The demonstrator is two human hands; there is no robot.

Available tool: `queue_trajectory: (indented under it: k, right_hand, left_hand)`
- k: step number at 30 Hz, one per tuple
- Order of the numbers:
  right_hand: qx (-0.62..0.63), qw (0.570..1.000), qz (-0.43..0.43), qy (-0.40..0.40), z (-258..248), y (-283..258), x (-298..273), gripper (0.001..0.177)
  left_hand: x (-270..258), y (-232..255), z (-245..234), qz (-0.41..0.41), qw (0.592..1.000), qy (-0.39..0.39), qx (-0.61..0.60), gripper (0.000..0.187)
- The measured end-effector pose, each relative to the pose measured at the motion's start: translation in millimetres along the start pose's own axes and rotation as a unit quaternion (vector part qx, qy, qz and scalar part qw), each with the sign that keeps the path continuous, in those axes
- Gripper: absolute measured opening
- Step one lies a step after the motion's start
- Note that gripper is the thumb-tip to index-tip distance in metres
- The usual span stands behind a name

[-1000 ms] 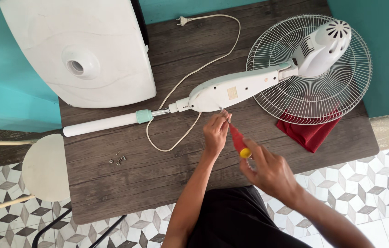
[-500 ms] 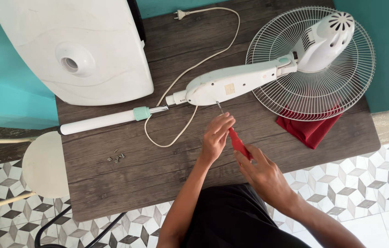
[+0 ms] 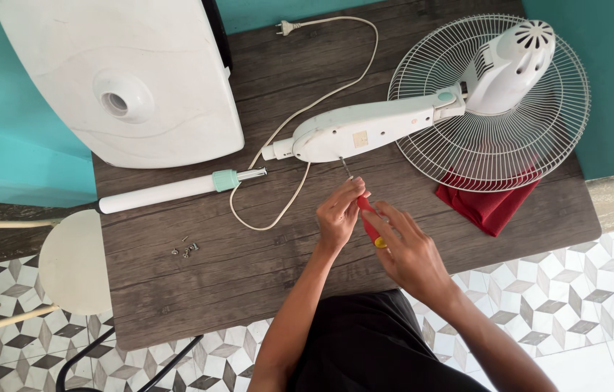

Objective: The person uses a screwdriver to remove screws from the base of a standing fan. They loosen and remove several screws, then detach the base cover to expose the internal wiring.

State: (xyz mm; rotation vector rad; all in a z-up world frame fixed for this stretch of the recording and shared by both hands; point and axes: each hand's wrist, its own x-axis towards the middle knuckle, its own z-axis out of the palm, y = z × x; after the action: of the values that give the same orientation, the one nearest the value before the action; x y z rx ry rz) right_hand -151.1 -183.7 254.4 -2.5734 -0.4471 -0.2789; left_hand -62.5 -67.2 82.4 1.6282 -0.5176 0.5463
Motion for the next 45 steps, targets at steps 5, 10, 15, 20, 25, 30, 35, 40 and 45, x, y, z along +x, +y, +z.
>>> queue_trajectory:
  k: [5, 10, 15, 20, 25, 30, 35, 40, 45]
  right_hand:
    - [0.076, 0.996, 0.040, 0.016, 24, 1, 4, 0.052]
    - [0.079, 0.993, 0.051, 0.073, 34, 10, -2, 0.038]
    - [0.070, 0.993, 0.037, 0.084, 36, 14, -8, 0.035]
    - [0.072, 0.996, -0.018, 0.046, 30, 24, -6, 0.031]
    - [0.050, 0.998, -0.008, 0.036, 24, 30, -4, 0.027]
    - [0.064, 0.994, 0.047, 0.075, 21, 33, 3, 0.037]
    - [0.030, 0.984, -0.002, 0.173, 10, 25, 18, 0.041]
    - [0.038, 0.980, -0.025, 0.192, -10, 4, 33, 0.037]
    - [0.160, 0.974, -0.032, 0.156, -13, -9, 46, 0.029]
  left_hand:
    - [-5, -25, 10, 0.035, 0.999, -0.010, 0.004, 0.037]
    - [17, -83, -39, 0.021, 0.980, -0.056, 0.188, 0.081]
    - [74, -152, -86, -0.023, 0.888, -0.179, 0.424, 0.093]
    - [87, -173, -97, -0.112, 0.835, -0.342, 0.416, 0.087]
    - [93, -180, -100, -0.065, 0.842, -0.343, 0.412, 0.084]
    - [114, -174, -106, -0.073, 0.840, -0.373, 0.388, 0.083]
    - [136, -159, -104, -0.158, 0.852, -0.354, 0.353, 0.074]
    - [136, -153, -102, -0.141, 0.870, -0.317, 0.349, 0.071]
    - [128, -157, -100, -0.114, 0.876, -0.293, 0.365, 0.071]
